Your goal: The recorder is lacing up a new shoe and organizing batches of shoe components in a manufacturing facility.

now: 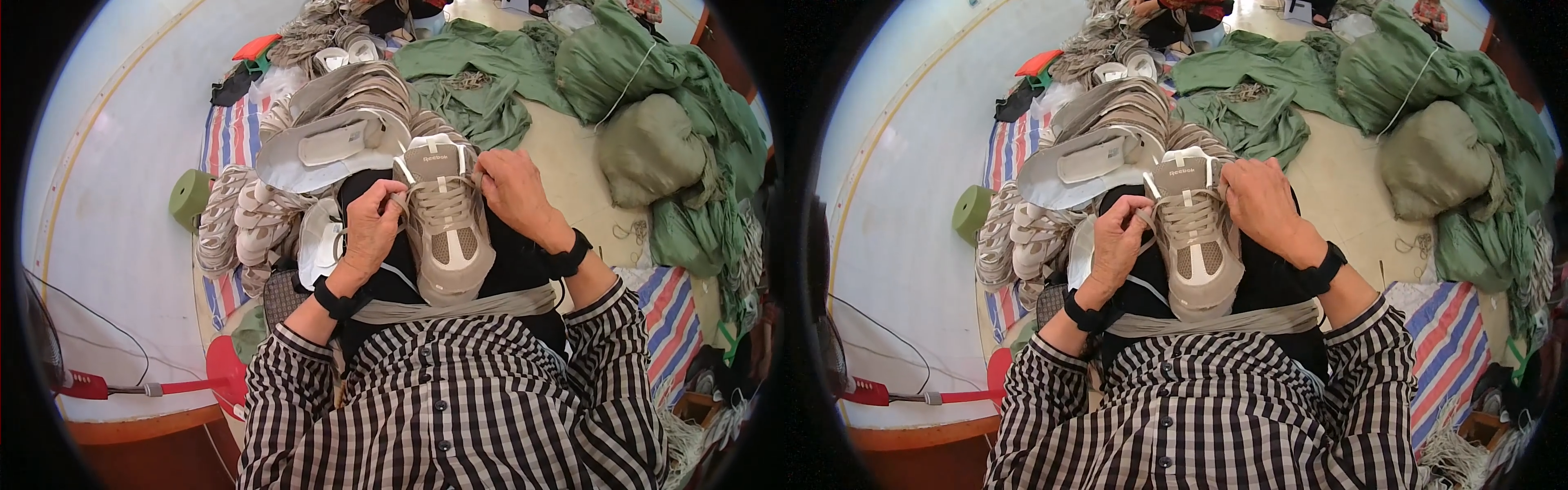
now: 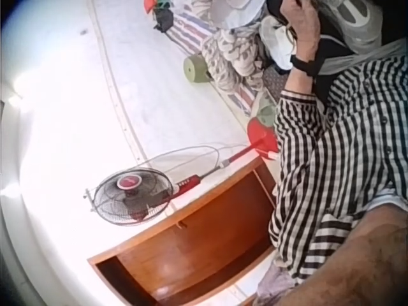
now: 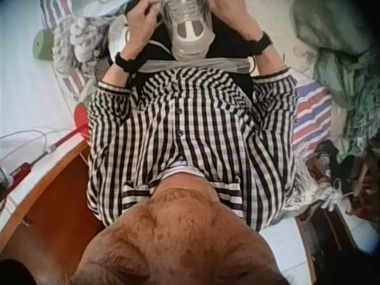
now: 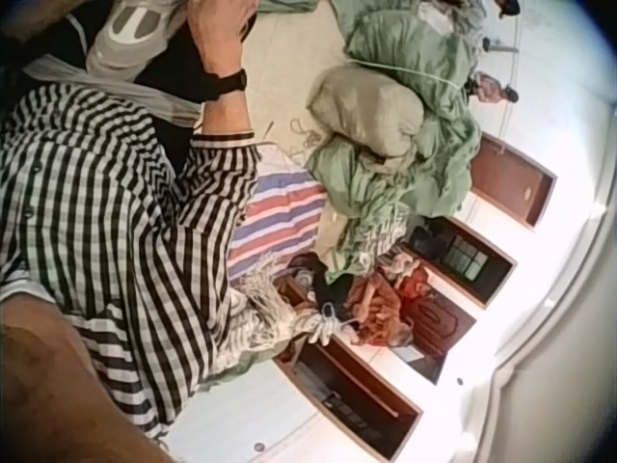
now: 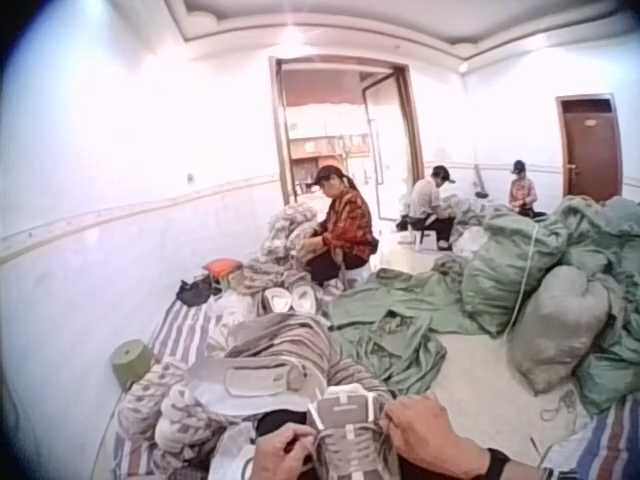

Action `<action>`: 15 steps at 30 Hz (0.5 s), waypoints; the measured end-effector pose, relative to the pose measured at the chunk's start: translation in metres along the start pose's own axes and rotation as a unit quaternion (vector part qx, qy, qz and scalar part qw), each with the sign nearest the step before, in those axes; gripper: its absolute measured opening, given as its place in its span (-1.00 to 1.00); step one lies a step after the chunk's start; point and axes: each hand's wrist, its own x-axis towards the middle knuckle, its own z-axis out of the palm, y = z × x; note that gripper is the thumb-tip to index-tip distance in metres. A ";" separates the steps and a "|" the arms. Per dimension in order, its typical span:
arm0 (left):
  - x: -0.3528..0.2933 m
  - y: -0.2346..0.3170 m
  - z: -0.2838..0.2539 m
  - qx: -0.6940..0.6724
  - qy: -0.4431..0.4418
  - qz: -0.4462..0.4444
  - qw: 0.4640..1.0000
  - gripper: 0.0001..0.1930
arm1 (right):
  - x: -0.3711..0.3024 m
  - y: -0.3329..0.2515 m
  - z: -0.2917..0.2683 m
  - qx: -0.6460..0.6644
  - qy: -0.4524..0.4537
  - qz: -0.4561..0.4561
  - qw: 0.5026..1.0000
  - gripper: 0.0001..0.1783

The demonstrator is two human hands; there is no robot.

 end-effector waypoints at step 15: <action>0.009 0.007 -0.007 0.043 -0.018 0.046 0.998 -0.91 | 0.033 0.007 -0.001 0.039 -0.128 -0.012 0.991 -0.89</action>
